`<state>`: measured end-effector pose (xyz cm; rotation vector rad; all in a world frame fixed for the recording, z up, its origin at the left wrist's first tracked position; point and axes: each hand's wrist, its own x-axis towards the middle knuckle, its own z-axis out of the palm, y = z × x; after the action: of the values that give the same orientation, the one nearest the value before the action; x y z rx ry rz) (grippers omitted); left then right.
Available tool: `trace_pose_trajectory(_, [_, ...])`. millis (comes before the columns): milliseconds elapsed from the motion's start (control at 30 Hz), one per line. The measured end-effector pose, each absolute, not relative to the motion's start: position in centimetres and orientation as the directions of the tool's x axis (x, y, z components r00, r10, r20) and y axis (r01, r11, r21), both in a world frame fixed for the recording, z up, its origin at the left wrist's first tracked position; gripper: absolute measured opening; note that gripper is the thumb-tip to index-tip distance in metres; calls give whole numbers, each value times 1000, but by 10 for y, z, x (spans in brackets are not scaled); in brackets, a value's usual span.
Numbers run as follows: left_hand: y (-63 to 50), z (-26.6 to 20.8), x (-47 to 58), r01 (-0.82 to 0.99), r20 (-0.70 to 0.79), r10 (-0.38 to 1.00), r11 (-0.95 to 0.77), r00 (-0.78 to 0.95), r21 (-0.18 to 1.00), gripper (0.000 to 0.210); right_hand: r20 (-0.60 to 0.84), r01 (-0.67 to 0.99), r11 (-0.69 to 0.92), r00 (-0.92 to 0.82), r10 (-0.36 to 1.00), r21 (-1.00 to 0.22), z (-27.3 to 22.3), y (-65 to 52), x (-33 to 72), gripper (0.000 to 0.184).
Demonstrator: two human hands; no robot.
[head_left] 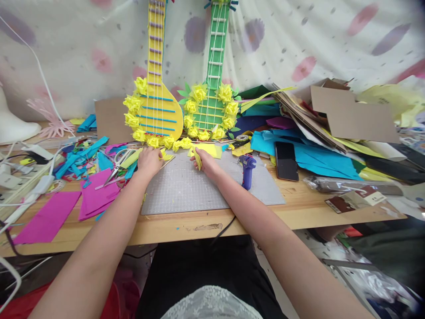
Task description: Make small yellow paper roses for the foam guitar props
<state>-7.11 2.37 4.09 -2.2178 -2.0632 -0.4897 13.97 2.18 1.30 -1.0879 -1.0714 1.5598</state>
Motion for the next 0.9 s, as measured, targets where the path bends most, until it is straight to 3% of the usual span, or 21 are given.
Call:
trace_pose_trajectory(67, [22,42,-69,965,311,950,-116,39,234,4,-126,-210,-167,-196,973,-963,12,20,143,33])
trace_pose_trajectory(167, [20,46,-58,835,348,937,-176,-19,521,6,-85,-270,-131,-177,980,-954,10,18,146,35])
trace_pose_trajectory(267, [18,46,-33,435,267,946,-165,-184,885,12,-73,-362,-115,-128,989,-925,9,19,148,35])
trace_pose_trajectory(333, [17,43,-12,104,110,966,-88,-235,991,19,-102,-398,-128,-86,991,-908,9,21,150,34])
trace_pose_trajectory(433, [15,39,16,-317,-220,968,171,-125,933,17,-140,-407,-144,-41,989,-902,9,22,154,29])
trace_pose_trajectory(533, [12,34,28,-539,-319,945,309,78,784,4,-131,-363,-123,-3,991,-923,9,22,156,20])
trace_pose_trajectory(667, [8,29,24,-648,-311,938,332,152,686,23,-109,-230,-97,40,993,-968,7,20,154,12])
trace_pose_trajectory(900, [4,21,16,-631,-265,961,255,80,733,32,142,108,133,76,987,-985,4,20,151,13])
